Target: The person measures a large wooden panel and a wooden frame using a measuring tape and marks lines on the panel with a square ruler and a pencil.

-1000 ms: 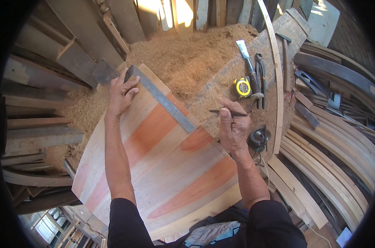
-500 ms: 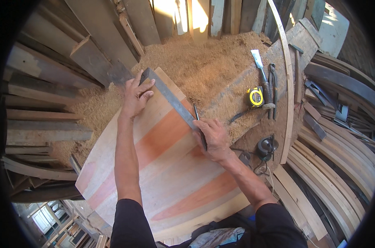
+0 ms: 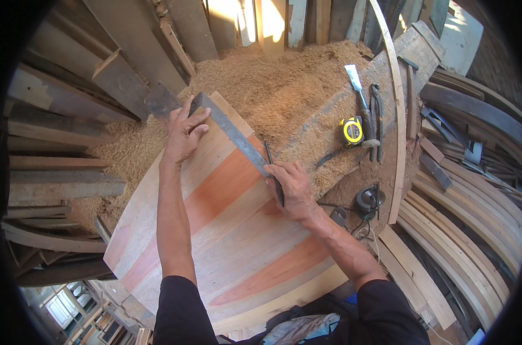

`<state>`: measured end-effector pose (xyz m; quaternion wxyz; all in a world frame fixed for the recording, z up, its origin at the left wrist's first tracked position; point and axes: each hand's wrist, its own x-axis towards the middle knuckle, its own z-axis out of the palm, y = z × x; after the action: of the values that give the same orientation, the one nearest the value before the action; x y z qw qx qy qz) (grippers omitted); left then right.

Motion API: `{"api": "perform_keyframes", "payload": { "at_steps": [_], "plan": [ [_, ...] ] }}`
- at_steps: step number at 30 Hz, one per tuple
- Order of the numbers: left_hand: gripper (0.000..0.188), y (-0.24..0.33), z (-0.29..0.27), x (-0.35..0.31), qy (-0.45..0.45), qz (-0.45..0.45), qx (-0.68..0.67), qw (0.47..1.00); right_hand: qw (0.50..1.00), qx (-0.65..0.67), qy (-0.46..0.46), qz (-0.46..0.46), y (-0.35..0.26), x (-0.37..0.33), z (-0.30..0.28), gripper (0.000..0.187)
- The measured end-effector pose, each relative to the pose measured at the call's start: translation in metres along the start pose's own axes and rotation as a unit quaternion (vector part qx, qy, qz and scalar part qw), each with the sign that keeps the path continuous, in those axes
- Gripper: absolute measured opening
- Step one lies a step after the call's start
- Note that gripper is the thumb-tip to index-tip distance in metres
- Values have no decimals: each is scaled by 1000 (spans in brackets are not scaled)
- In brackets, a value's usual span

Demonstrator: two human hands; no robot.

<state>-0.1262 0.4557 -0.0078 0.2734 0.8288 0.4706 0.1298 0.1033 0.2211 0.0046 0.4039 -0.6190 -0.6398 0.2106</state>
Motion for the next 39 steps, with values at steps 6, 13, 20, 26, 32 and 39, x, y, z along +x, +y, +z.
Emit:
{"api": "perform_keyframes", "payload": {
  "at_steps": [6,13,20,26,32,39],
  "plan": [
    [47,0,0,1,-3,6,19,1000,1000,6,2,4,-1,0,0,34],
    [46,2,-1,1,-7,-1,30,1000,1000,10,6,3,-1,1,0,33],
    [46,-1,0,-1,-4,4,18,1000,1000,14,8,1,-1,0,1,33],
    [44,-2,4,2,8,10,13,1000,995,70,23,65,-1,-5,-17,31],
    [41,-8,2,0,17,22,19,999,961,117,148,201,14,-1,-59,19],
    [41,-2,2,1,13,24,41,999,954,140,134,230,4,24,-60,21]
  ]
}}
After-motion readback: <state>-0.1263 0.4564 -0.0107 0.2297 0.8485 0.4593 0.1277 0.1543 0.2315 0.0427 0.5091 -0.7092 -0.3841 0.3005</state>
